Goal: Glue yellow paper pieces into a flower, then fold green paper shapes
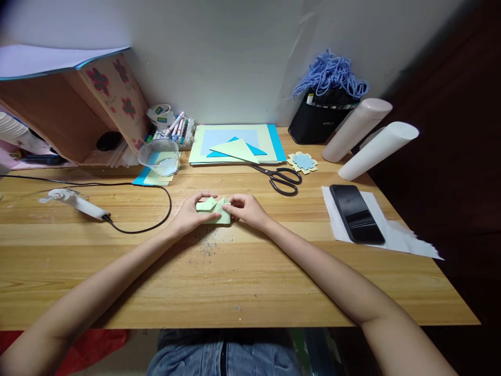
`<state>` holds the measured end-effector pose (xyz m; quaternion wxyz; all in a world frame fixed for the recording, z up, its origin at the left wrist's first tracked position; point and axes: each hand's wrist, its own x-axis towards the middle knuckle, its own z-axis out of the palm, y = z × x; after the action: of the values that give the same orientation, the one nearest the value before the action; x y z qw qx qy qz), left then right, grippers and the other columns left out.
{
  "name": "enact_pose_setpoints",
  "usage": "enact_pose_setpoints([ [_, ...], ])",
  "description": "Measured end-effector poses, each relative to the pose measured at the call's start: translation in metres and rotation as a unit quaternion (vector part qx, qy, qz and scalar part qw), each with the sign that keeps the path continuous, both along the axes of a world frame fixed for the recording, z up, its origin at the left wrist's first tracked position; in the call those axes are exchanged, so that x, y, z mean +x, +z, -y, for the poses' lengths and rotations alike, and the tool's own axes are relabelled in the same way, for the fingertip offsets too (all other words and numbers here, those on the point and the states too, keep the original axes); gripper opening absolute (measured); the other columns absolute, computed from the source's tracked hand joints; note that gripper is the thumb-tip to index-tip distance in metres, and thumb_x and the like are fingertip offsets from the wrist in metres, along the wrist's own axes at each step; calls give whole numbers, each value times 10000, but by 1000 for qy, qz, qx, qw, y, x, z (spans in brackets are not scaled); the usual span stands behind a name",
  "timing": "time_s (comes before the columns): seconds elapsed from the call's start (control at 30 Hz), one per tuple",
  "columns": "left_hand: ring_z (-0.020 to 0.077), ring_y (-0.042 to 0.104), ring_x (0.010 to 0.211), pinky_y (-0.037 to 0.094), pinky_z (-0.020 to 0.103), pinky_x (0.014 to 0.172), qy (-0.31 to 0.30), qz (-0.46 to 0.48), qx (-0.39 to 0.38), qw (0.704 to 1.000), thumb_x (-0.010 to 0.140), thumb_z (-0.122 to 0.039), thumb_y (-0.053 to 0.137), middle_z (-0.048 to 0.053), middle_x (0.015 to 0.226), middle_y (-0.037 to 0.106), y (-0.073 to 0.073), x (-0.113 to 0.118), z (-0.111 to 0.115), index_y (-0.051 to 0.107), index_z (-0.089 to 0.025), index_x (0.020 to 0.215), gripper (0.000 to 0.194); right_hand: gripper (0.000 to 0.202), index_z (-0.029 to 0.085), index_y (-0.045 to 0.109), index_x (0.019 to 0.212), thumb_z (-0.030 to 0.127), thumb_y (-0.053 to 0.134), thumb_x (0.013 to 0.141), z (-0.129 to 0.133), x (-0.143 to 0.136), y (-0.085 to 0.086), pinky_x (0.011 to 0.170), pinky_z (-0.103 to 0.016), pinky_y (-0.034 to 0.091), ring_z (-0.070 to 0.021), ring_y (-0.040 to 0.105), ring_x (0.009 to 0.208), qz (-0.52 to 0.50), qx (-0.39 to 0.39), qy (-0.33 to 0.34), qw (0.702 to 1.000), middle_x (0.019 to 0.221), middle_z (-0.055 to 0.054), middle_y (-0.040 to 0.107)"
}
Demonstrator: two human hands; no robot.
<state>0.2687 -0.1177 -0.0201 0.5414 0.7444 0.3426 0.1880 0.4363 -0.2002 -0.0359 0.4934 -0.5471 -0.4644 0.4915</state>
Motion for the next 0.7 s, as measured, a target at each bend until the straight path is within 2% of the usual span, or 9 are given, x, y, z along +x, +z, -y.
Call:
enact_pose_setpoints([
  [0.23,150,559,799,431,248,709,-12,-8,-2,1000,574,-274,679,59,935,602,1,0,0,565,-134,975,440,218,127,582,713,343,583,742,0,2,1,486,-191,414,-65,483,496,9,13,19,1000,583,14,531],
  [0.43,128,531,674,401,230,631,-34,-31,-1,999,595,-346,657,7,756,593,3,-1,0,599,-129,836,330,207,133,574,699,337,595,724,0,4,-1,487,-204,419,-76,494,491,22,12,23,999,569,15,536],
  [0.7,128,516,656,384,227,610,-51,-33,5,998,597,-384,655,8,734,583,1,-2,-3,606,-127,825,346,248,119,611,698,365,589,724,3,5,3,463,-212,405,-83,483,450,60,1,27,998,499,11,532],
])
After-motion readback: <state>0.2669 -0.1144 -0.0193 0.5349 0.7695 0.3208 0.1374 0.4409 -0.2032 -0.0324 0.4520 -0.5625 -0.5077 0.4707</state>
